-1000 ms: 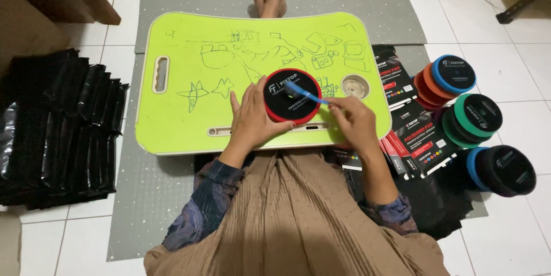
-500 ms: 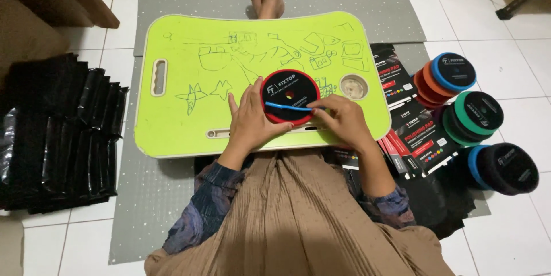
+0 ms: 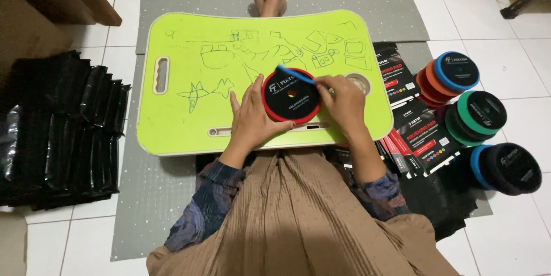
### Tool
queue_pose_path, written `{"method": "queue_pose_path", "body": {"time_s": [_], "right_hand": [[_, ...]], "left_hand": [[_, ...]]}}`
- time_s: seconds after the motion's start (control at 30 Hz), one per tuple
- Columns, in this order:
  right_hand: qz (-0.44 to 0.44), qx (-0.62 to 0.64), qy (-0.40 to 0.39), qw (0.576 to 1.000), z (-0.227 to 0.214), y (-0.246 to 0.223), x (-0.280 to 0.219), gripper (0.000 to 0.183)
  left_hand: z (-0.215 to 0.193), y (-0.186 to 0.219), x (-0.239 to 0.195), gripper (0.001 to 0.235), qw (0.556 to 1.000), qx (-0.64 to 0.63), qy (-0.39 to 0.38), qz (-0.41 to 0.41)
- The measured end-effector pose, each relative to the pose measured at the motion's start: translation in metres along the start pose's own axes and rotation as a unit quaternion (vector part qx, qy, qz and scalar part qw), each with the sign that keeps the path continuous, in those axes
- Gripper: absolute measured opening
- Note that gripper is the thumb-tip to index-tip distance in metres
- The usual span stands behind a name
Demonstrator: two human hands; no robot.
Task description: Cleaning a motorcycle detailing polishing pad using a small brush on a portable desk.
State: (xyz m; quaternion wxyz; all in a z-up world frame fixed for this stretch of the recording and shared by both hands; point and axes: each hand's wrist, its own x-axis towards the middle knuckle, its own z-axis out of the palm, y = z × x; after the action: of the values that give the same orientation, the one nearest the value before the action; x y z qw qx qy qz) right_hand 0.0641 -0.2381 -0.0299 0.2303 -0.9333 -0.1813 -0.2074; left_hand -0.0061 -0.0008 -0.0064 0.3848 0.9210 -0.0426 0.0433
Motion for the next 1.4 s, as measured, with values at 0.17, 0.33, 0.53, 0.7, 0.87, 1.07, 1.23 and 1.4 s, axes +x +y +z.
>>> {"method": "queue_pose_path", "body": {"time_s": [0.17, 0.33, 0.53, 0.7, 0.87, 1.07, 1.23, 1.4], "right_hand": [[0.037, 0.012, 0.02, 0.999, -0.005, -0.001, -0.001, 0.014], [0.017, 0.06, -0.038, 0.997, -0.002, -0.021, 0.003, 0.015], [0.117, -0.005, 0.041, 0.992, -0.019, 0.014, -0.006, 0.016], [0.1, 0.134, -0.032, 0.985, -0.031, 0.002, -0.028, 0.018], [0.131, 0.065, 0.052, 0.988, -0.023, 0.04, -0.036, 0.017], [0.158, 0.2, 0.002, 0.967, -0.028, 0.028, -0.045, 0.017], [0.179, 0.141, 0.043, 0.973, -0.03, 0.033, -0.046, 0.019], [0.14, 0.185, -0.006, 0.973, -0.035, 0.021, -0.049, 0.015]], "left_hand": [[-0.001, -0.003, 0.0, 0.13, 1.0, 0.004, -0.002, 0.004], [0.002, -0.005, 0.0, 0.13, 1.0, 0.006, -0.003, 0.005], [0.002, -0.003, 0.002, 0.124, 1.0, 0.012, -0.017, 0.009], [0.004, -0.007, 0.004, 0.106, 0.998, 0.05, -0.048, 0.007], [0.004, -0.006, 0.004, 0.095, 0.996, 0.073, -0.058, -0.001], [0.003, -0.003, 0.004, 0.092, 0.996, 0.074, -0.058, -0.001], [0.001, -0.001, 0.003, 0.092, 0.995, 0.076, -0.058, -0.001], [0.001, 0.0, 0.002, 0.091, 0.996, 0.069, -0.058, -0.001]]}}
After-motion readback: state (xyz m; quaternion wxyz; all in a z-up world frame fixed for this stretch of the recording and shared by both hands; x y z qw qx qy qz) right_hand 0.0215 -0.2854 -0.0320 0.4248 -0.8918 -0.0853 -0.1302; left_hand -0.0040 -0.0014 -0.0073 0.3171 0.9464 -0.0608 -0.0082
